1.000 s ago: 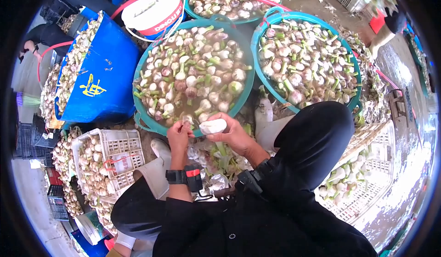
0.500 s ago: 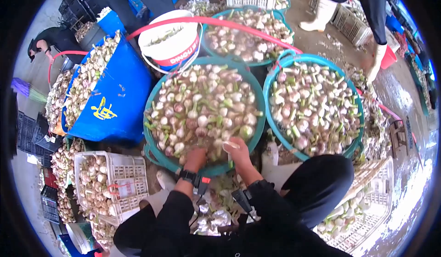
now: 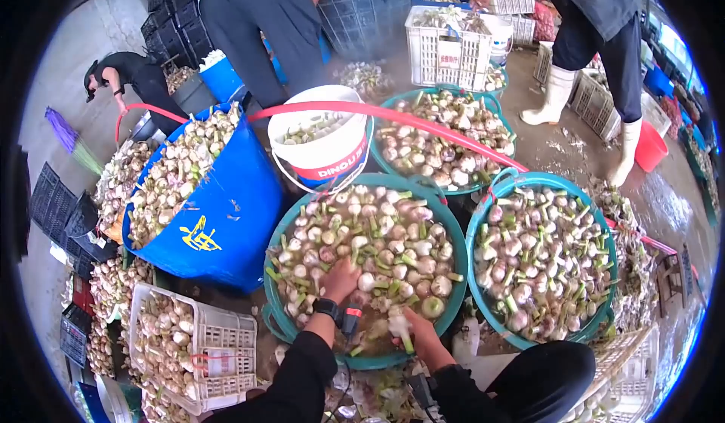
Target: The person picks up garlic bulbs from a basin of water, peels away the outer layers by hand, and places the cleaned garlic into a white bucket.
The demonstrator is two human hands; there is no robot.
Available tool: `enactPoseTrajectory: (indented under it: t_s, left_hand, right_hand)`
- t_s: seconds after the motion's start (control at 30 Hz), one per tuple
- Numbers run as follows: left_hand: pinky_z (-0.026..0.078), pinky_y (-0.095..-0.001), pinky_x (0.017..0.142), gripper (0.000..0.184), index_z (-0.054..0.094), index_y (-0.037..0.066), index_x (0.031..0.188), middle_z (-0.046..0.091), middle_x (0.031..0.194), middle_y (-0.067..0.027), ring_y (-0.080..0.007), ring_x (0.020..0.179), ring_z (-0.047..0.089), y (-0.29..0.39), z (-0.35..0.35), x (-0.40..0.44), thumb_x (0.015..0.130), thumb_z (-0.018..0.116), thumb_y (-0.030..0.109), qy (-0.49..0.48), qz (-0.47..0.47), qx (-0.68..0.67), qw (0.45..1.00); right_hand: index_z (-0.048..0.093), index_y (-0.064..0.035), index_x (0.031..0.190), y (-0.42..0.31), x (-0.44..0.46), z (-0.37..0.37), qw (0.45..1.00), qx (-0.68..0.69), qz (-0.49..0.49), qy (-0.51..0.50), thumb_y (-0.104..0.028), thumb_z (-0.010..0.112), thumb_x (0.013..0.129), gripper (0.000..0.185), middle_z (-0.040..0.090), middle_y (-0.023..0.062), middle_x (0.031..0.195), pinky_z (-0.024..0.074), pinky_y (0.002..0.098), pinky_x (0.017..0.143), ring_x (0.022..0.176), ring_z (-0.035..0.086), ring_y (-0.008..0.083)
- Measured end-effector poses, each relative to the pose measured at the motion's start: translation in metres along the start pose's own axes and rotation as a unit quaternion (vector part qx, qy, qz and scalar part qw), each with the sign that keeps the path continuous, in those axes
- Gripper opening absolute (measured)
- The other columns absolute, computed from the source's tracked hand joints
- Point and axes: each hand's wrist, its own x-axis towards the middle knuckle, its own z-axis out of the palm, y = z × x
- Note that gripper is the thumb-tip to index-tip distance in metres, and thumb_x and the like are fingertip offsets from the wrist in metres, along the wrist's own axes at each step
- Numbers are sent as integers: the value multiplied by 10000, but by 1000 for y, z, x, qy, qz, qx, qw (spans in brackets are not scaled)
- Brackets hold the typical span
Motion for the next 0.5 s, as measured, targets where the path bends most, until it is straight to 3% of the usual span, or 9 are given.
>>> enactPoseTrajectory:
  t_s: [0.1, 0.17, 0.2, 0.23, 0.27, 0.3, 0.37, 0.43, 0.5]
  left_hand:
    - [441, -380, 703, 377, 548, 72, 978, 576, 878, -136, -295, 856, 551, 18, -10, -6, 715, 574, 341, -38, -81, 84, 992]
    - [437, -375, 633, 386, 559, 62, 805, 577, 767, -141, -304, 729, 562, 6, -27, 0, 636, 636, 400, -179, -68, -129, 973]
    - [432, -352, 601, 359, 534, 51, 739, 572, 720, -122, -270, 676, 556, -7, -22, -3, 638, 653, 374, -185, -54, -164, 967]
    - [427, -330, 569, 348, 510, 40, 673, 568, 673, -104, -235, 623, 550, -21, -13, -14, 640, 669, 348, -198, -43, -199, 959]
    - [427, -296, 569, 288, 530, 34, 711, 574, 703, -79, -185, 640, 544, -19, -21, -22, 686, 644, 297, -184, -82, -283, 938]
    - [427, -262, 569, 230, 550, 28, 748, 581, 733, -54, -135, 656, 537, -9, -38, -29, 732, 618, 247, -159, -121, -363, 910]
    - [453, -263, 688, 299, 551, -5, 990, 594, 912, -67, -141, 816, 569, 18, -82, -47, 810, 541, 234, -159, -171, -573, 786]
    - [468, -278, 734, 291, 507, -2, 1072, 576, 979, -79, -158, 866, 567, 43, -102, -73, 850, 471, 184, -143, -178, -601, 766]
    - [464, -326, 803, 330, 434, 2, 1149, 533, 1068, -107, -202, 930, 554, 55, -106, -89, 861, 441, 164, -122, -201, -702, 672]
  right_hand:
    - [525, -75, 1031, -7, -2, -2, 995, 77, 57, -5, -442, 372, 853, 436, 607, 84, 838, 460, 294, 475, 624, 595, 220]
    - [520, -78, 1045, -12, -7, 5, 989, 127, 74, -5, -480, 383, 837, 473, 611, 83, 814, 477, 311, 487, 612, 596, 240]
    - [499, -58, 1080, -3, 6, -13, 985, 116, 45, -122, -463, 397, 838, 483, 607, 99, 847, 492, 308, 516, 675, 605, 253]
    - [483, -24, 1092, -1, 6, -8, 973, 190, 35, -125, -416, 424, 844, 467, 596, 121, 885, 498, 301, 530, 717, 604, 250]
    - [480, -1, 1074, -7, -2, 4, 981, 183, -4, -69, -366, 446, 849, 431, 585, 123, 907, 498, 302, 528, 734, 601, 249]
    - [464, -12, 1105, -3, 7, -6, 977, 186, -9, -106, -378, 425, 862, 441, 571, 114, 963, 510, 316, 577, 798, 586, 286]
    - [466, -9, 1097, -8, 0, 1, 981, 183, -1, -71, -403, 422, 856, 464, 564, 131, 980, 505, 316, 593, 827, 576, 301]
    - [476, -34, 1089, 0, 2, 6, 970, 240, 34, -20, -420, 407, 856, 456, 563, 137, 980, 501, 340, 610, 850, 567, 312]
    - [487, -61, 1078, 11, 3, 7, 951, 297, 51, -75, -427, 382, 861, 438, 564, 140, 975, 491, 367, 623, 866, 556, 324]
